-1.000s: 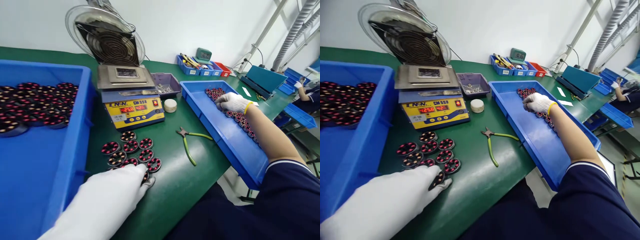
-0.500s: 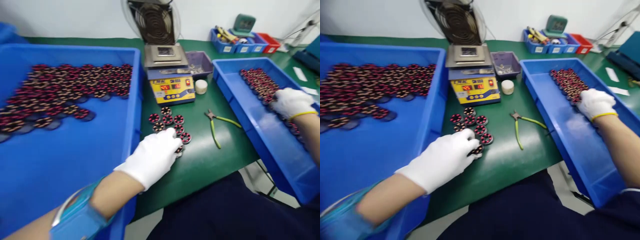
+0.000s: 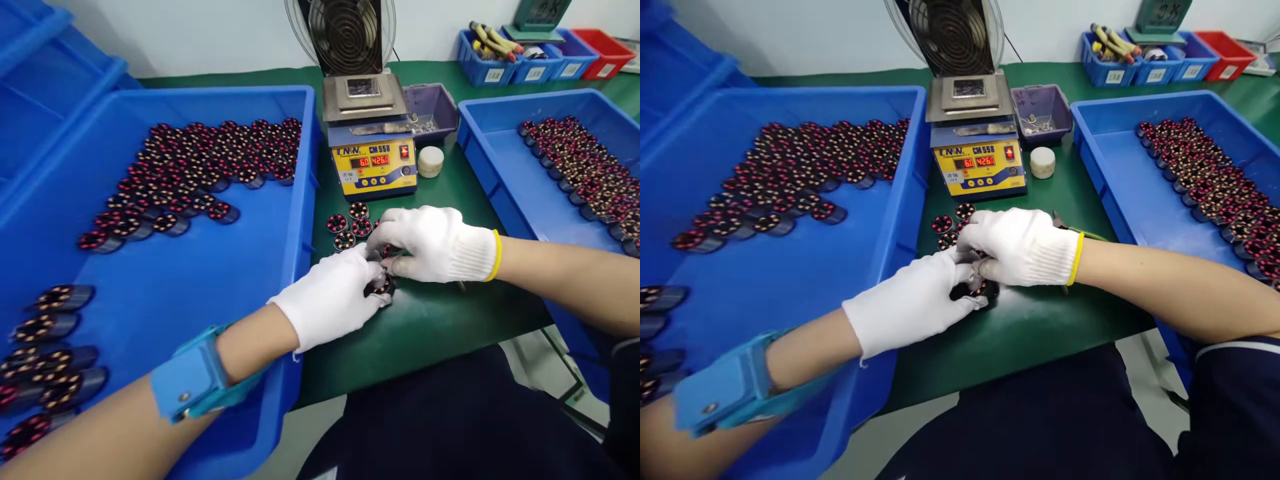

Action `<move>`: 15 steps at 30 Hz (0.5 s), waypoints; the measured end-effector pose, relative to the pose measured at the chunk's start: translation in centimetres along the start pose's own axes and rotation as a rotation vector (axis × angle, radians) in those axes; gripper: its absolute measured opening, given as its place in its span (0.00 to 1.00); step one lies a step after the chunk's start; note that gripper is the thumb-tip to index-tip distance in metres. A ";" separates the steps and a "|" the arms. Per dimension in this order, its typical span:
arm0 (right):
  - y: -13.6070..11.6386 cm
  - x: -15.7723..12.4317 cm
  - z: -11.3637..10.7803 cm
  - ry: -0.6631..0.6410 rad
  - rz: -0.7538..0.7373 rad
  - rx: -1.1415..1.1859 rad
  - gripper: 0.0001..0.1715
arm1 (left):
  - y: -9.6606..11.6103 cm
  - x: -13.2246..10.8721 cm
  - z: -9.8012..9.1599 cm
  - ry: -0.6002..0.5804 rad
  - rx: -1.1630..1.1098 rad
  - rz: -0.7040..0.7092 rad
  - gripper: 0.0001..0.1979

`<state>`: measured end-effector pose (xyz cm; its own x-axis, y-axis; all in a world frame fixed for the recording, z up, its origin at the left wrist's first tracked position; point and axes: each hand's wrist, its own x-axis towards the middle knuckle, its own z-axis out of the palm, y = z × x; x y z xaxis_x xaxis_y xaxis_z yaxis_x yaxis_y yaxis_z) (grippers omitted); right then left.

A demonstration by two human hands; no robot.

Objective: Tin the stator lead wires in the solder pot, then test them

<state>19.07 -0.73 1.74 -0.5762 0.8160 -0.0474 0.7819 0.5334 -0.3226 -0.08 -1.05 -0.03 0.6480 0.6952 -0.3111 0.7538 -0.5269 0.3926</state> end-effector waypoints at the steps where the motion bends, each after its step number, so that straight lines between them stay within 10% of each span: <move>1: 0.4 0.1 0.2 0.047 0.030 0.116 0.14 | -0.1 0.1 -0.3 0.024 -0.157 -0.029 0.13; 6: 1.0 -0.7 0.7 0.047 0.175 0.637 0.28 | -0.4 0.4 -1.8 0.105 -0.939 -0.176 0.17; 15: -0.7 -0.6 0.9 0.267 0.182 0.295 0.25 | -1.0 0.3 -1.6 0.195 -1.387 -0.143 0.12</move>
<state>18.66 -1.80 1.13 -0.3236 0.9403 0.1053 0.7413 0.3212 -0.5894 -0.84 0.45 0.84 0.4650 0.8167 -0.3418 0.0182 0.3772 0.9260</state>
